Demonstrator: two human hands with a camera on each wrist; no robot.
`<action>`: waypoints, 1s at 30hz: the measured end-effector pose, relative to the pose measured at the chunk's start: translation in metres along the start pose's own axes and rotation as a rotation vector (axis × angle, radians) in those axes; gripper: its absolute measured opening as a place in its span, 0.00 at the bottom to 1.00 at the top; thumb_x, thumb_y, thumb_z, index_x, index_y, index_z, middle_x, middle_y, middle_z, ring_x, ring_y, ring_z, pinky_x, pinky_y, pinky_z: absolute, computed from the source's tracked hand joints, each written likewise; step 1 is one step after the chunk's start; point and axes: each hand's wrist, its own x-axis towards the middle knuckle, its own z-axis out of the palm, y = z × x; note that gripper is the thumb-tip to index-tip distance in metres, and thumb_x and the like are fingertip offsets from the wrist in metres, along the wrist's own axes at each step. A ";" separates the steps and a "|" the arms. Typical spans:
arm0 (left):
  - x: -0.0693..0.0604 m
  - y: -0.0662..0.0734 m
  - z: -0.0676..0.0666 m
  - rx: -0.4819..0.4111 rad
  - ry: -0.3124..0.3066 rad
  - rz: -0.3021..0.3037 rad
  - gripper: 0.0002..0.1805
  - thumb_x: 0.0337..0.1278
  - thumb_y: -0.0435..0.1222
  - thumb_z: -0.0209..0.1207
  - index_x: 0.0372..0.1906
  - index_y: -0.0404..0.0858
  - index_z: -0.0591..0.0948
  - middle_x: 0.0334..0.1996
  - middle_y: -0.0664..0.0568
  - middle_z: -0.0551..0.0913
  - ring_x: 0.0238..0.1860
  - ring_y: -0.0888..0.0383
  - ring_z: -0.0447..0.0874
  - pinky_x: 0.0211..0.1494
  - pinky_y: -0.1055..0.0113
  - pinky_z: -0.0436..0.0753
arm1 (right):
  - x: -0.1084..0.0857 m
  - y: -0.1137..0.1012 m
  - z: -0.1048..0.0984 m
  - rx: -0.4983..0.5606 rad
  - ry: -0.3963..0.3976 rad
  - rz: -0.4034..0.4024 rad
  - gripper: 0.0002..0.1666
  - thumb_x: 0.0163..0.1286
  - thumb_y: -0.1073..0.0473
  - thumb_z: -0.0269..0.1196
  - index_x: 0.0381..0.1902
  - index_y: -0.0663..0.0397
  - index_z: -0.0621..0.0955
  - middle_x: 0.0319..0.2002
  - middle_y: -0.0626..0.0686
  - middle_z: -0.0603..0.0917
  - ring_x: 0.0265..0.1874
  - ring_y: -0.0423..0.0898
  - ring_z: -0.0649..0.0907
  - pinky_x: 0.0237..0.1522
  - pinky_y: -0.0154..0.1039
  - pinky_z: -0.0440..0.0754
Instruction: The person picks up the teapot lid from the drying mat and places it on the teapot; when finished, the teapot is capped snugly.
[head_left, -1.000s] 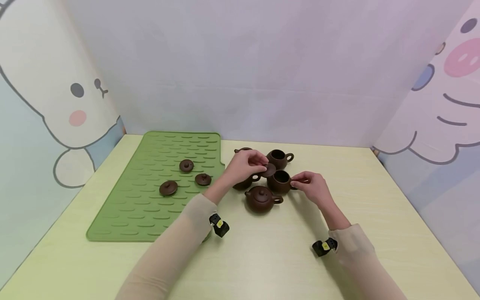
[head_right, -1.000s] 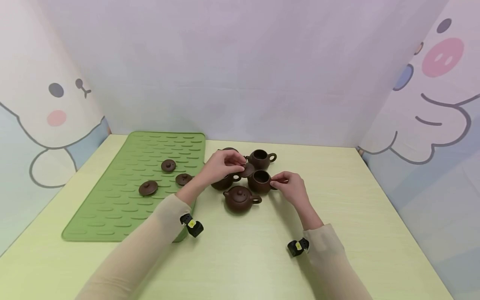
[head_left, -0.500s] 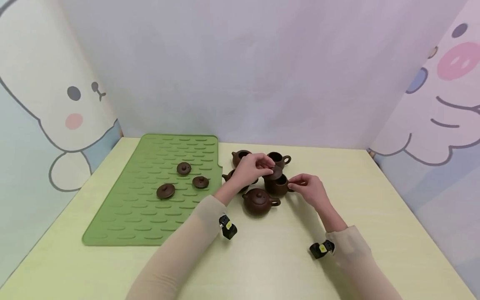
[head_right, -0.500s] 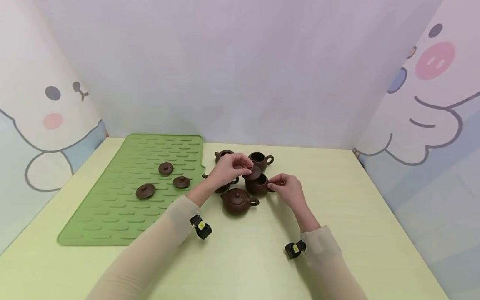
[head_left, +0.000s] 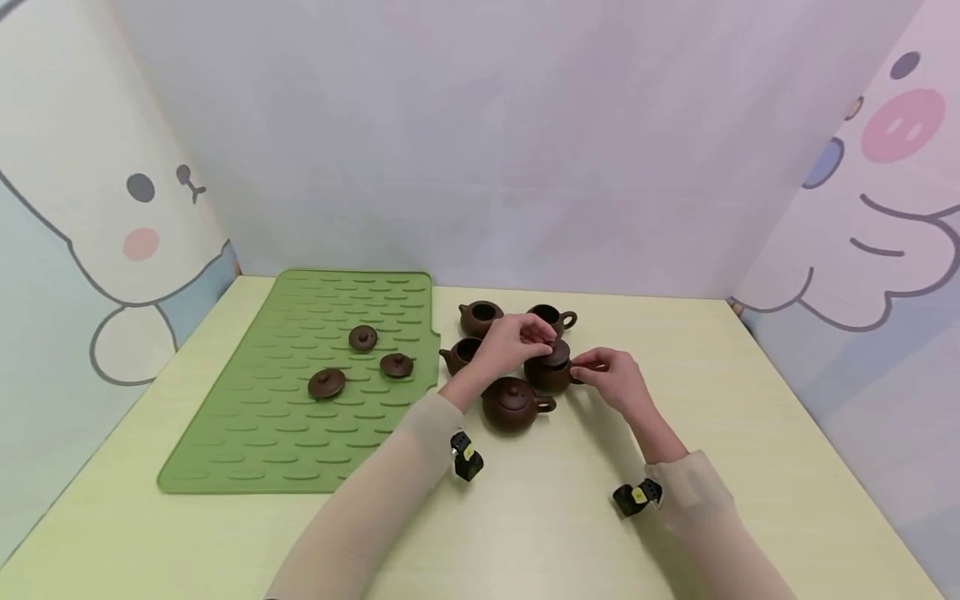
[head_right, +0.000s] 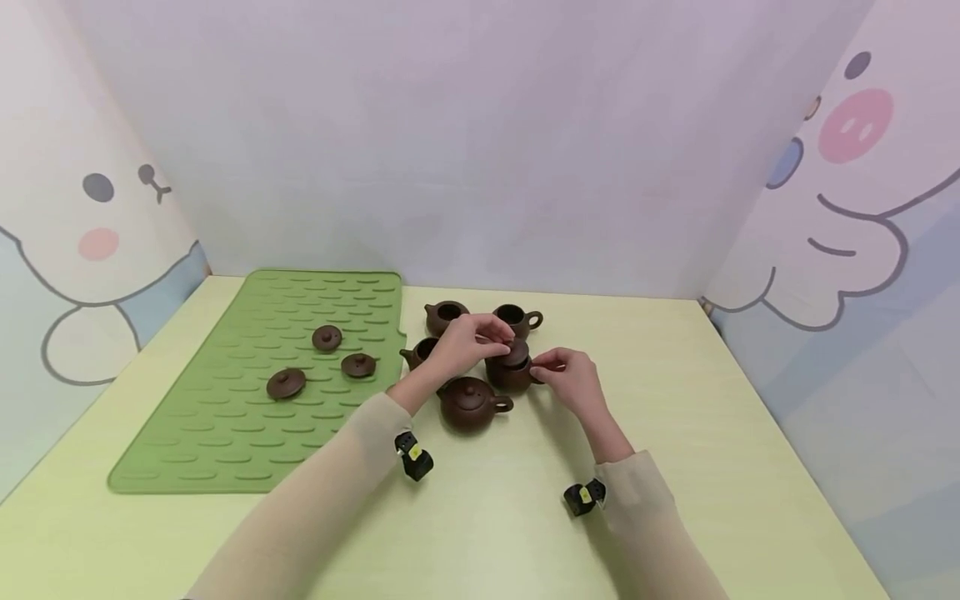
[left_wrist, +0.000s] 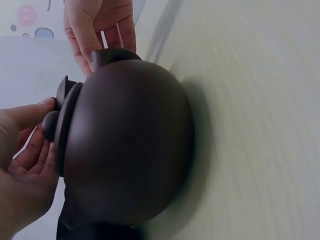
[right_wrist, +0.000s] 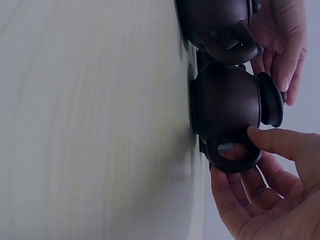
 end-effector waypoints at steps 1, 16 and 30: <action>0.000 -0.001 0.001 0.006 0.000 0.000 0.09 0.58 0.31 0.67 0.44 0.37 0.85 0.41 0.46 0.88 0.43 0.56 0.86 0.47 0.73 0.84 | 0.000 0.000 0.000 0.001 0.001 0.002 0.13 0.65 0.60 0.69 0.44 0.63 0.87 0.41 0.60 0.90 0.34 0.34 0.83 0.37 0.33 0.77; 0.003 -0.001 0.008 0.114 -0.022 0.017 0.07 0.59 0.31 0.67 0.43 0.38 0.85 0.40 0.48 0.89 0.42 0.57 0.87 0.46 0.75 0.83 | 0.000 -0.002 0.000 0.000 -0.001 0.018 0.13 0.66 0.60 0.68 0.44 0.63 0.87 0.41 0.60 0.90 0.33 0.35 0.81 0.37 0.33 0.76; 0.001 0.004 0.007 0.128 -0.028 0.026 0.07 0.60 0.30 0.66 0.43 0.38 0.84 0.40 0.48 0.88 0.42 0.58 0.87 0.47 0.75 0.83 | 0.000 -0.003 -0.005 0.010 -0.013 0.001 0.15 0.67 0.59 0.68 0.46 0.63 0.86 0.44 0.61 0.89 0.35 0.33 0.83 0.38 0.32 0.78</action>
